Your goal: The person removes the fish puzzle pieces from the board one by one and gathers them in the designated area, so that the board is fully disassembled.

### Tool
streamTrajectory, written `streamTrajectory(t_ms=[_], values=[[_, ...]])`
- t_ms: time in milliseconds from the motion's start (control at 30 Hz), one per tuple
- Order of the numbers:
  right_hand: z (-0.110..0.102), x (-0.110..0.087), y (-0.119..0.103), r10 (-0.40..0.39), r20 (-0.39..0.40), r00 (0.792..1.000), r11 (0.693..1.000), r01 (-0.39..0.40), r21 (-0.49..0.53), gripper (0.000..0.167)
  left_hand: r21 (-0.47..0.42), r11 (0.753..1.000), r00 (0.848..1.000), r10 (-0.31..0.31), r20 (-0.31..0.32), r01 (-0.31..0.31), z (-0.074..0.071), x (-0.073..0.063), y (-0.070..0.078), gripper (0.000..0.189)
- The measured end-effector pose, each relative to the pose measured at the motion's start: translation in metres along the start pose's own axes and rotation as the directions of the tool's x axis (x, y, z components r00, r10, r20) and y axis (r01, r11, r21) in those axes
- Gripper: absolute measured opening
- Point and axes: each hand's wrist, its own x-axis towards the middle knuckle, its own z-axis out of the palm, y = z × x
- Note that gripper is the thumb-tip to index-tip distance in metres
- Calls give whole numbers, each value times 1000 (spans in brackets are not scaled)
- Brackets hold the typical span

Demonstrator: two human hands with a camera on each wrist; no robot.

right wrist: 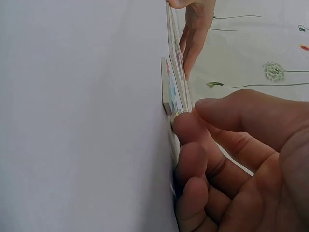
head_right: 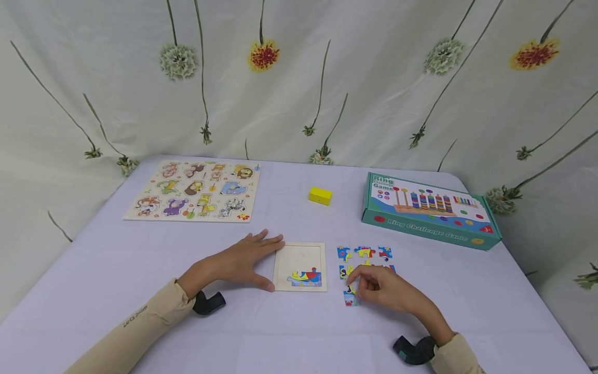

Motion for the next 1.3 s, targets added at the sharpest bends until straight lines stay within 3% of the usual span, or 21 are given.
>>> streamTrajectory(t_ms=[900, 1300], values=[[1, 1, -1, -21, 6, 1000, 1000, 21, -4, 19, -7, 1000, 1000, 1, 1, -1, 1, -1, -2, 99], [2, 5, -11, -10, -64, 998, 997, 5, -79, 18, -15, 1000, 1000, -1, 2, 1, 1, 0, -2, 100]])
